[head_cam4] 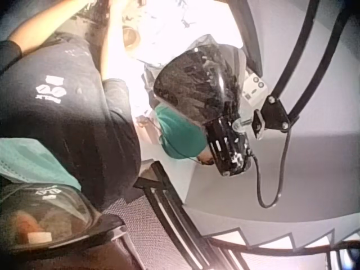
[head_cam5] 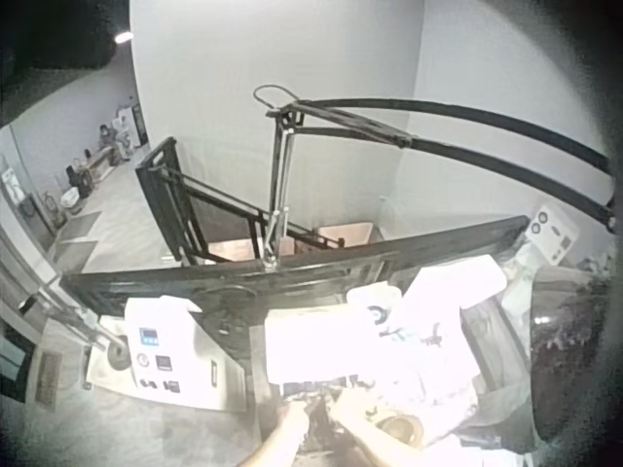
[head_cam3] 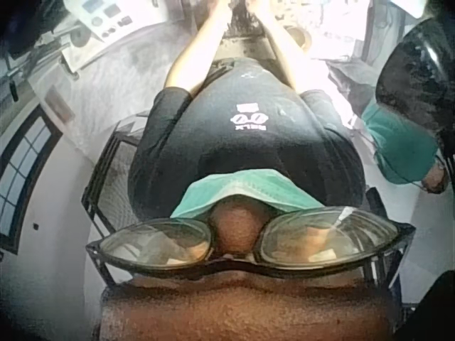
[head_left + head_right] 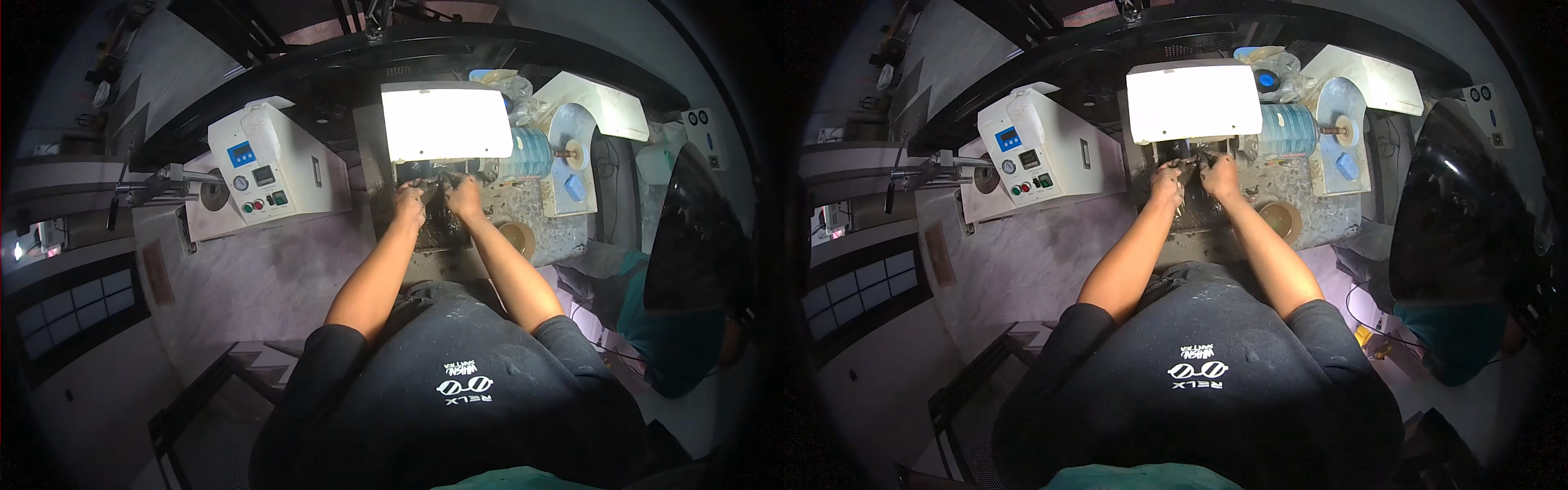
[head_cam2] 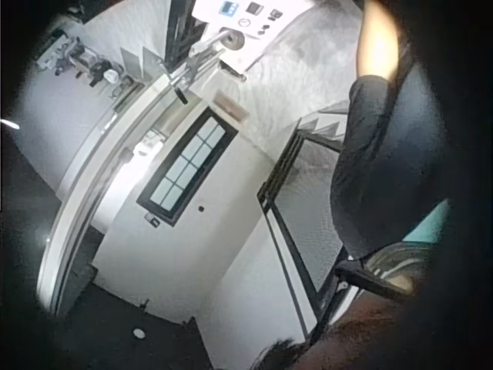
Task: The person polishes dental prosthetics by holding and rotating them against the spinning wheel of a dental polishing lathe with wet slurry by hand inside a splash hood.
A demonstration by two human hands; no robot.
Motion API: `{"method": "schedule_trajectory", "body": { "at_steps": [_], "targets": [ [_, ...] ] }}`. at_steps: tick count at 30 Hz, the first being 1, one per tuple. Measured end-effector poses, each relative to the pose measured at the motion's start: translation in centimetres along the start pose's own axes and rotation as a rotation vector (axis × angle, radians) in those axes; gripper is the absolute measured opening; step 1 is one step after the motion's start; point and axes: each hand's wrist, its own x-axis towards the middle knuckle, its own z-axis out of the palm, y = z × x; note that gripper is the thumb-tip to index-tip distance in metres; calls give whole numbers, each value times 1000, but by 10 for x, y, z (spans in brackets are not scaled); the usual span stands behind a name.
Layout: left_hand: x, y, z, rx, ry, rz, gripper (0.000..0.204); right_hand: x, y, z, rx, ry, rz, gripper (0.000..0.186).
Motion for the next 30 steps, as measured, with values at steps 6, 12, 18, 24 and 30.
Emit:
{"method": "schedule_trajectory", "body": {
  "at_steps": [6,12,18,24,30],
  "targets": [
    [-5,11,6,43,87,-254,20,6,1,9,-146,15,53,24],
    [-7,15,18,110,160,-192,22,17,-1,10,-119,-51,325,23],
    [-13,18,14,45,29,-36,17,8,17,12,203,-17,65,21],
    [-15,27,12,76,59,-141,23,1,0,7,-40,-16,93,25],
    [-19,14,8,138,-60,-134,27,-13,1,-6,16,54,-136,28]
  ]
}}
